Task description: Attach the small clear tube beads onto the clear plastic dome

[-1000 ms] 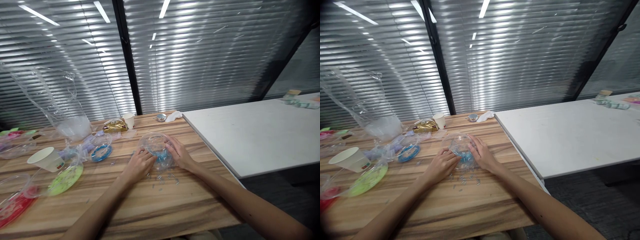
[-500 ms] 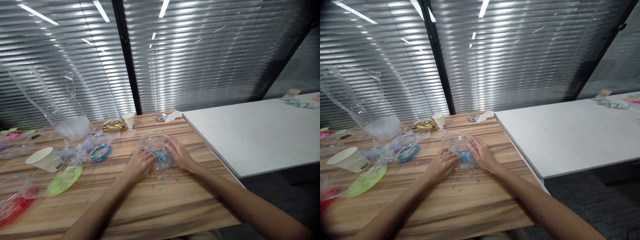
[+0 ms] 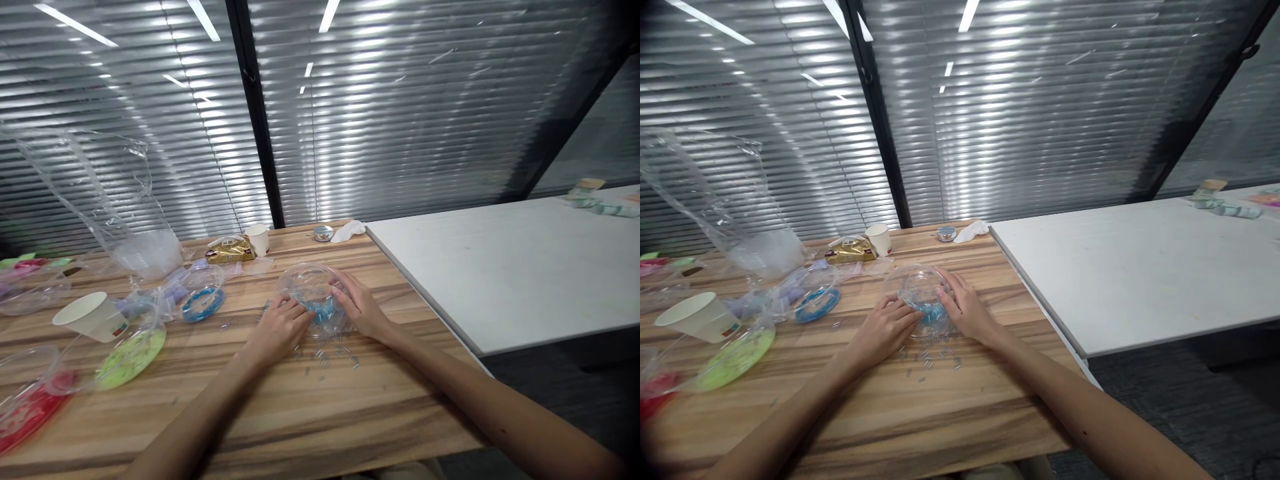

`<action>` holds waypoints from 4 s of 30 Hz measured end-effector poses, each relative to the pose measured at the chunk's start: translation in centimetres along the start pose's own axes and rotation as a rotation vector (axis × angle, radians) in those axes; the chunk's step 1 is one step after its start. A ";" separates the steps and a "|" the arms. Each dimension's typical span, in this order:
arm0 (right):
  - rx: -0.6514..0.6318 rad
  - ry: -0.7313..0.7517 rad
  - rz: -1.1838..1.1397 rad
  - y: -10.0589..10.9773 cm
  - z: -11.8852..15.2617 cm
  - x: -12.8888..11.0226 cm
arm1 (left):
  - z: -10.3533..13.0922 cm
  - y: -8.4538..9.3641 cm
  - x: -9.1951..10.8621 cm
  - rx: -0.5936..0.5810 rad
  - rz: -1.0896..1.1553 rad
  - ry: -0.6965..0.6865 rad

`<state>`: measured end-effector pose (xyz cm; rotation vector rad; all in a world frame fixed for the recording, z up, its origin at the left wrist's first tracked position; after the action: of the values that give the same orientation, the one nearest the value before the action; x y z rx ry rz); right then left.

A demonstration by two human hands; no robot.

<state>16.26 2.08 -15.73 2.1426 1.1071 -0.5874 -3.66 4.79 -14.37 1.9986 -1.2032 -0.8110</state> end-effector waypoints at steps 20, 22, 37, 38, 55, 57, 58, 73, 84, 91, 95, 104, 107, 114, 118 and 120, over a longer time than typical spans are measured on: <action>0.009 0.012 0.020 0.1 0.0 -0.1 | 0.0 0.1 0.0 -0.017 0.006 0.004; 0.010 0.013 0.020 0.1 0.0 0.0 | 0.0 0.1 -0.1 -0.016 0.010 0.005; 0.009 0.012 0.005 0.0 0.0 0.1 | 0.0 0.0 -0.1 -0.019 0.004 0.006; 0.007 0.008 0.006 0.0 0.0 0.1 | 0.0 0.0 -0.1 -0.017 0.006 0.005; 0.023 0.030 0.003 0.0 -0.1 -0.1 | 0.0 0.1 0.0 -0.037 -0.007 0.009; 0.021 0.029 0.007 0.0 -0.1 -0.2 | -0.1 0.1 0.0 -0.036 -0.008 0.010; 0.018 0.027 0.010 0.1 -0.1 -0.2 | -0.1 0.2 0.0 -0.034 -0.009 0.011; 0.011 0.026 0.018 0.1 -0.1 -0.2 | -0.1 0.0 0.0 -0.050 -0.016 0.013; 0.011 0.018 0.016 0.1 -0.1 -0.2 | 0.0 0.0 -0.1 -0.038 -0.017 -0.005; 0.014 0.022 0.012 0.1 -0.1 0.0 | 0.0 0.1 -0.1 -0.025 -0.004 -0.014; 0.016 0.026 0.004 0.1 -0.1 0.1 | -0.1 0.2 -0.1 -0.010 -0.002 -0.019; 0.002 0.018 0.001 0.1 -0.1 0.0 | -0.1 0.2 -0.3 0.023 -0.002 -0.038; 0.004 0.016 0.000 0.0 -0.1 0.1 | -0.1 0.3 -0.3 0.020 -0.004 -0.035; 0.006 0.008 -0.003 0.0 -0.1 0.0 | -0.2 0.3 -0.2 0.033 -0.006 -0.037; 0.004 0.006 -0.012 0.1 -0.1 -0.1 | -0.2 0.4 -0.2 0.035 -0.010 -0.038; 0.006 0.013 -0.011 0.1 -0.1 -0.1 | -0.2 0.4 -0.1 0.034 -0.009 -0.038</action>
<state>16.29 2.06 -15.61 2.1493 1.1266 -0.5837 -3.80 4.82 -13.91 2.0250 -1.2379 -0.8413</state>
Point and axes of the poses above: each hand's wrist, its own z-axis away from the middle knuckle, its own y-axis out of the back of the hand, x = y × z, the point moved 1 cm from there along -z, towards the middle knuckle, and after that the axes turned 12 degrees about x, right-handed, at the moved point
